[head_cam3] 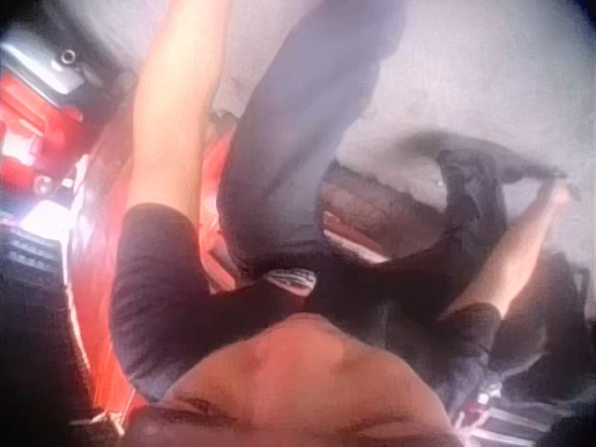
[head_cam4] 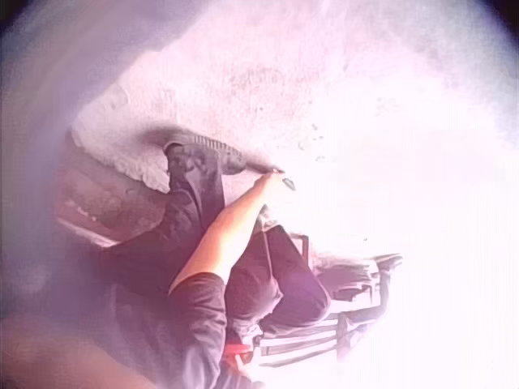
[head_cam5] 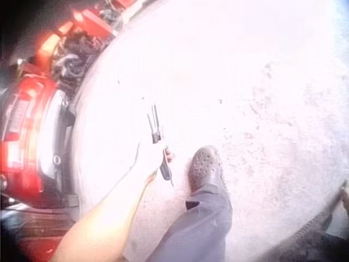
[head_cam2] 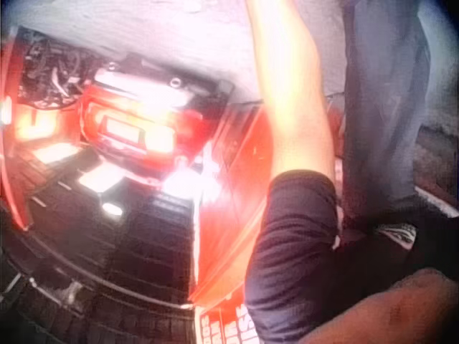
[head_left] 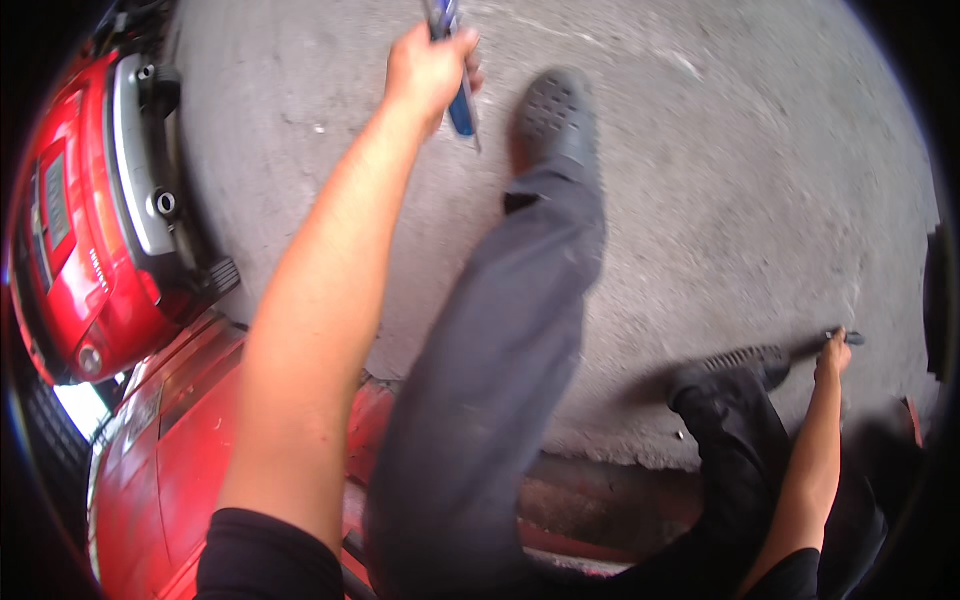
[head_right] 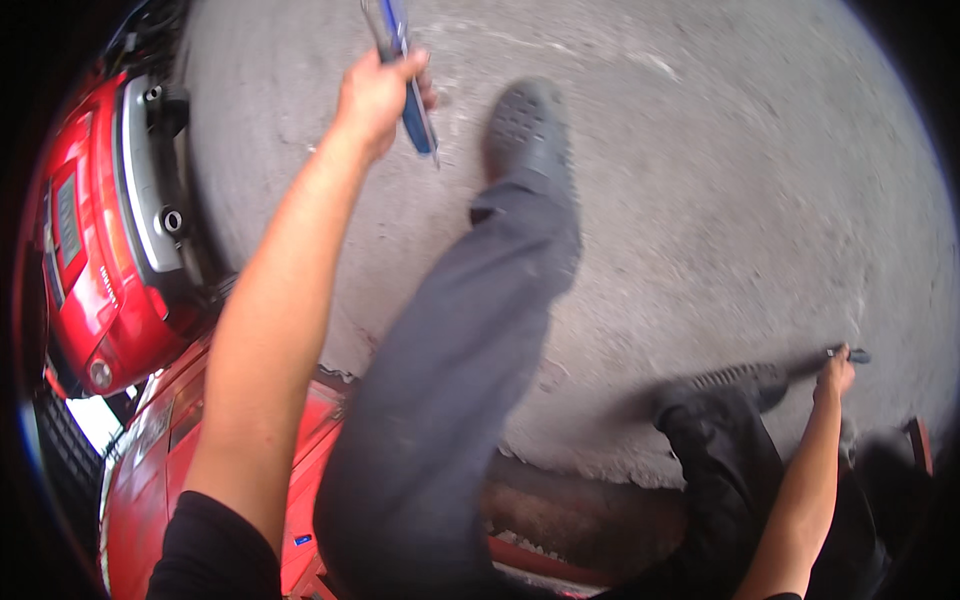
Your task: The person is repairing a red car side mirror. They use a screwdriver to remove screws and separate the mirror housing. They then reassemble the mirror and tighten the screws.
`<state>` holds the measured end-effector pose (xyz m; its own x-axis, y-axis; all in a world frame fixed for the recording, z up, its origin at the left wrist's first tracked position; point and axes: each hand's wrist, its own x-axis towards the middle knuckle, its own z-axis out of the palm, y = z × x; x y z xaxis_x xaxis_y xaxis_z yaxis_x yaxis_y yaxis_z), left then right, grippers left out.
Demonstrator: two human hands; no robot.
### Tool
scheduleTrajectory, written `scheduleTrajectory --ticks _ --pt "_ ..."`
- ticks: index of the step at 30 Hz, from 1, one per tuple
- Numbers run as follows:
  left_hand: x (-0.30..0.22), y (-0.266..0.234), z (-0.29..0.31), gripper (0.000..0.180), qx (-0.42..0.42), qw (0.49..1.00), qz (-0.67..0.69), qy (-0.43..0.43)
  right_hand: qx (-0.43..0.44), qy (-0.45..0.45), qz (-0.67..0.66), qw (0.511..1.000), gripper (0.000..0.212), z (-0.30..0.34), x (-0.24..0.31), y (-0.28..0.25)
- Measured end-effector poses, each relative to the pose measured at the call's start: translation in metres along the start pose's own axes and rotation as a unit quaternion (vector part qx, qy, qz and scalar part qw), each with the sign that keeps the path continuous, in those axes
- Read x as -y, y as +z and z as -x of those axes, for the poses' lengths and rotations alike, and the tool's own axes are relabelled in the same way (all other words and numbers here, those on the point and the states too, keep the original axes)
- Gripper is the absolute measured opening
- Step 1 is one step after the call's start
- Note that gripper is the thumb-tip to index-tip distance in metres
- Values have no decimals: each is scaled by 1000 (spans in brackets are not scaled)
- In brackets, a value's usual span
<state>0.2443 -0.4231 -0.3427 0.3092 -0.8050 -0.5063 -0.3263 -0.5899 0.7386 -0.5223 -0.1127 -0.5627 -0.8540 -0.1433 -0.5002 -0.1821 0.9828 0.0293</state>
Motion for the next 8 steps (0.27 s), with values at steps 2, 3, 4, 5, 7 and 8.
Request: scheduleTrajectory --ticks 2,3,4,5,7,8 --pt "56 -59 11 18 -80 992 -77 -60 -78 -161 5 984 69 39 17 26" --pt "92 -88 21 16 -105 983 -109 -104 -112 -257 3 960 66 68 29 35" --pt "135 -113 23 13 -116 976 -115 -142 -91 -284 7 954 63 97 52 43" --pt "164 -90 41 13 -105 962 -155 -200 -85 -322 30 943 59 91 86 16" --pt "206 -87 42 27 -106 925 -279 -236 -39 -411 -74 908 54 150 124 28" --pt "219 -92 47 38 -85 893 -358 -260 26 -429 -93 898 55 196 146 31"
